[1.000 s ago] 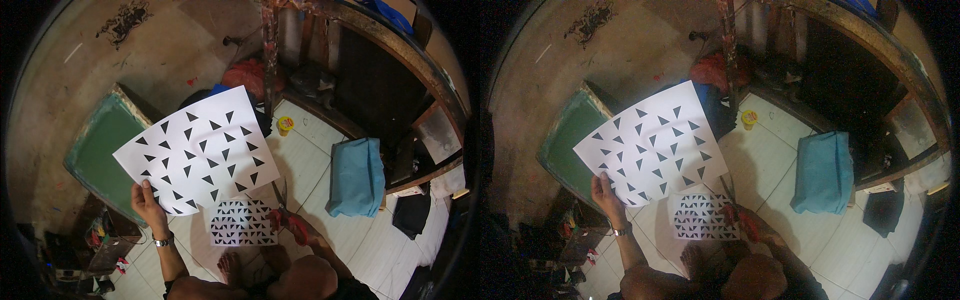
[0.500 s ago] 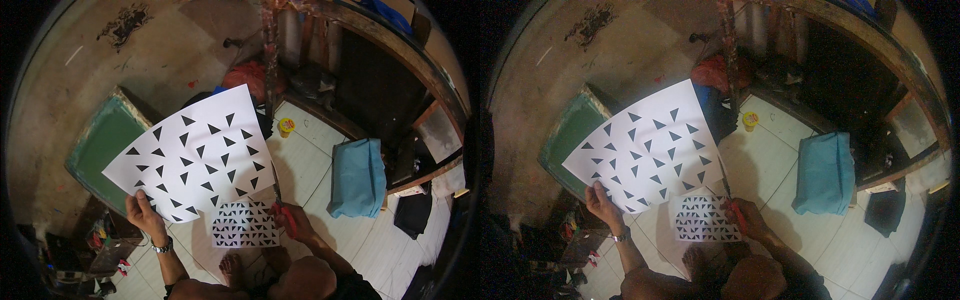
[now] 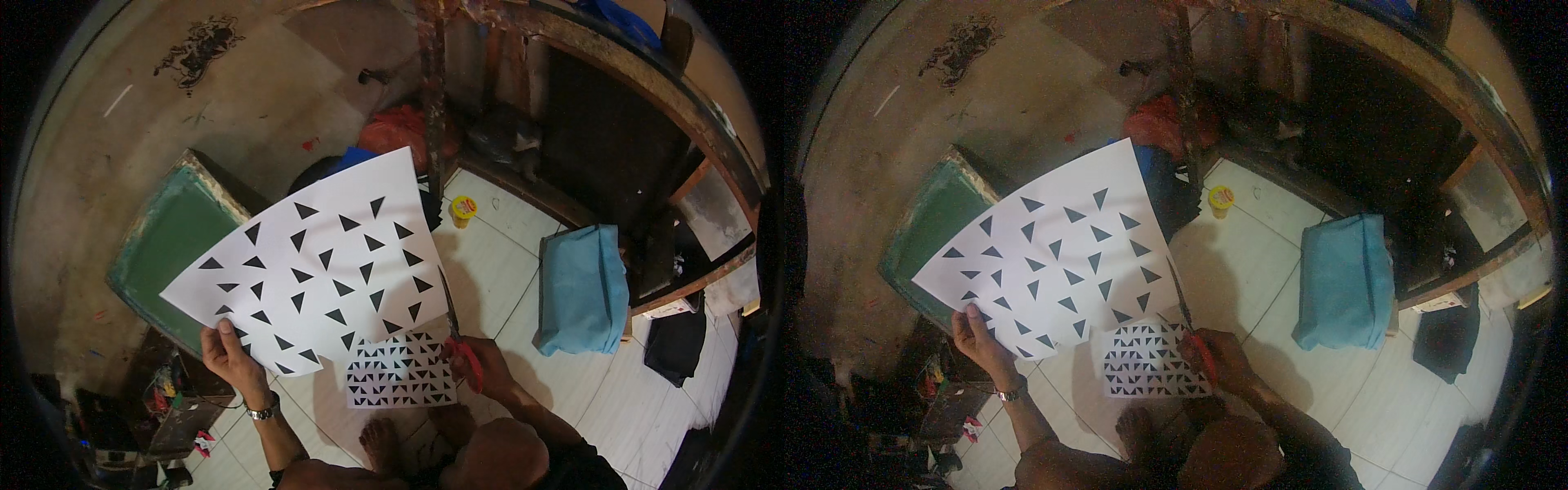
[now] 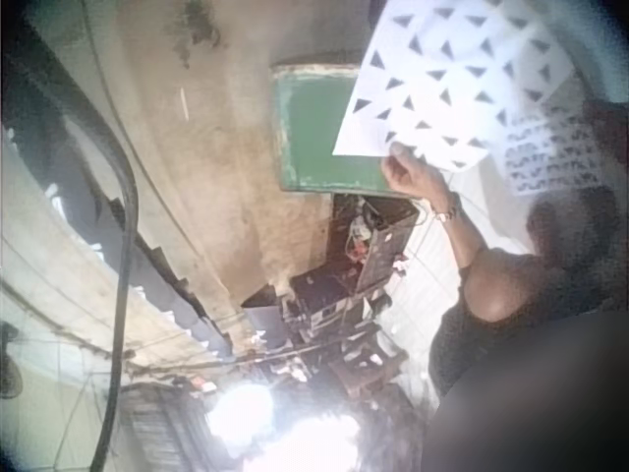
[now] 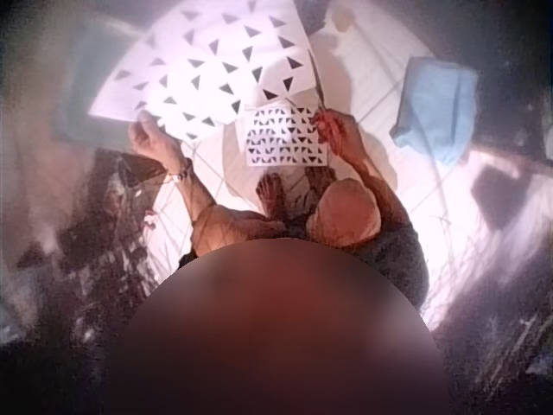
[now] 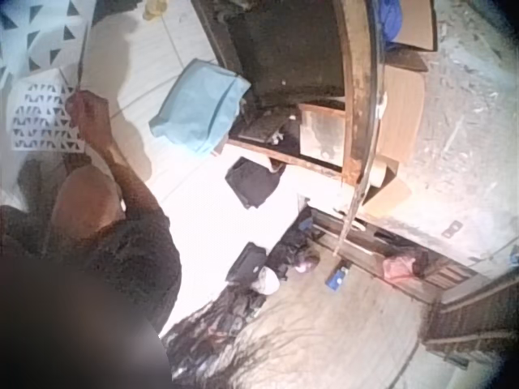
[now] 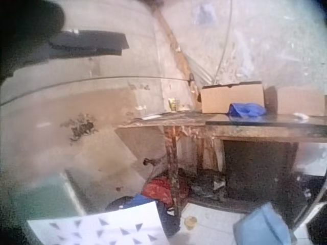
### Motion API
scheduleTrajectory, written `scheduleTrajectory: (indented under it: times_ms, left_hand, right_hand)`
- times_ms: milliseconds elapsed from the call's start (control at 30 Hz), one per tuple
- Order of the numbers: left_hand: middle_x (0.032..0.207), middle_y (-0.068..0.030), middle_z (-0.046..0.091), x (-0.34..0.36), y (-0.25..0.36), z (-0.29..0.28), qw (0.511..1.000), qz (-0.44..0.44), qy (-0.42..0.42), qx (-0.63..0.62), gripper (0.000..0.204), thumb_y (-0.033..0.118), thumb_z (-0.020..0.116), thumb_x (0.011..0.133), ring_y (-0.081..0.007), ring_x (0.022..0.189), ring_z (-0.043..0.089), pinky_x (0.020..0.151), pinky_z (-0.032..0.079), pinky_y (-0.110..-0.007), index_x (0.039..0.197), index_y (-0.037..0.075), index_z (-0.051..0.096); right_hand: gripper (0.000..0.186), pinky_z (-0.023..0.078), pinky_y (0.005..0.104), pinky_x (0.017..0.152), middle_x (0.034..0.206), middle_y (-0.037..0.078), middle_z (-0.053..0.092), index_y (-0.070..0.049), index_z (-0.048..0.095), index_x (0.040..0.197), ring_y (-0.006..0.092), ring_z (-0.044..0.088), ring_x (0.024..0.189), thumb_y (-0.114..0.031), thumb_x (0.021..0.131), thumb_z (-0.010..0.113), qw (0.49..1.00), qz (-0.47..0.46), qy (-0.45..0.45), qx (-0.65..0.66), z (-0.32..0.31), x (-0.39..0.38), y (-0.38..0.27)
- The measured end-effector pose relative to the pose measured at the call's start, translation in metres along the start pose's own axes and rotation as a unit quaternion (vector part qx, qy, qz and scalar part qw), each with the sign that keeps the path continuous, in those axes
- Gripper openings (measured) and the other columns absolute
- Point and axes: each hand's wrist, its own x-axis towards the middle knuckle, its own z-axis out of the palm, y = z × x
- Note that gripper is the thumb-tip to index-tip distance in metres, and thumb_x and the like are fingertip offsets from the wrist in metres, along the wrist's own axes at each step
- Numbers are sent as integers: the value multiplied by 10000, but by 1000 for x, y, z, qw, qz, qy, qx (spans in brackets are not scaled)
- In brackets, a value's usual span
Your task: The person uses a hairdryer to dry a green ink screen, then cuts a triangular-patterned stencil with scissors. The screen is set aside and the stencil is trimmed to size.
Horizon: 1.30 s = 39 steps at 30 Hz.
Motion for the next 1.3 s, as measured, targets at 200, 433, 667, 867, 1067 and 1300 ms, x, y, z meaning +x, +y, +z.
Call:
scheduleTrajectory:
  times_ms: [200, 433, 667, 867, 1067, 1300]
  left_hand:
    - [944, -39, 699, 5, 7, 4, 1000, -14, 0, -16, 186, 165, 648, 999, -77, 810, 602, 718, 490, -249, 1055, -12, 659]
    - [964, -45, 704, 5, 9, 2, 1000, -1, 7, 1, 187, 175, 659, 994, -91, 817, 620, 706, 505, -256, 1047, -4, 663]
    - [896, -21, 685, 8, 16, 2, 1000, -4, -20, -6, 176, 138, 651, 998, -57, 784, 553, 718, 438, -214, 1022, -36, 666]
    - [868, -6, 667, 7, 16, 3, 1000, -2, 2, 4, 158, 130, 650, 996, -52, 764, 533, 708, 433, -221, 993, -27, 659]
    - [879, -13, 681, 10, 11, -7, 998, -15, -52, -21, 175, 152, 672, 983, -60, 765, 546, 714, 440, -227, 997, -23, 669]
    - [892, -17, 692, 9, 10, -7, 999, -28, -29, 20, 161, 147, 688, 970, -76, 777, 565, 724, 453, -248, 985, -13, 675]
  right_hand:
    - [210, 523, 307, 727, 884, 84, 659, 3, 663, 1085, 135, 623, 817, -166, 962, 670, 980, -197, 28, -1, 2, 11, -5]
    - [242, 534, 345, 759, 917, 102, 676, 10, 670, 1122, 175, 640, 832, -135, 931, 701, 998, -59, 17, 0, 1, 1, -15]
    - [256, 537, 335, 766, 928, 100, 675, 14, 670, 1114, 155, 633, 850, -151, 923, 713, 978, -207, 16, -23, -6, 14, -21]
    - [234, 527, 321, 738, 895, 71, 645, 19, 645, 1063, 131, 593, 803, -153, 923, 719, 997, -77, 16, 20, -2, 10, -18]
    - [224, 524, 330, 696, 878, 63, 652, 17, 650, 1051, 126, 593, 776, -153, 924, 722, 987, -159, 14, 20, -4, 16, -22]
    - [218, 533, 313, 716, 914, 71, 655, 0, 656, 1046, 146, 627, 793, -192, 952, 697, 981, -192, 11, -6, -10, 13, -35]
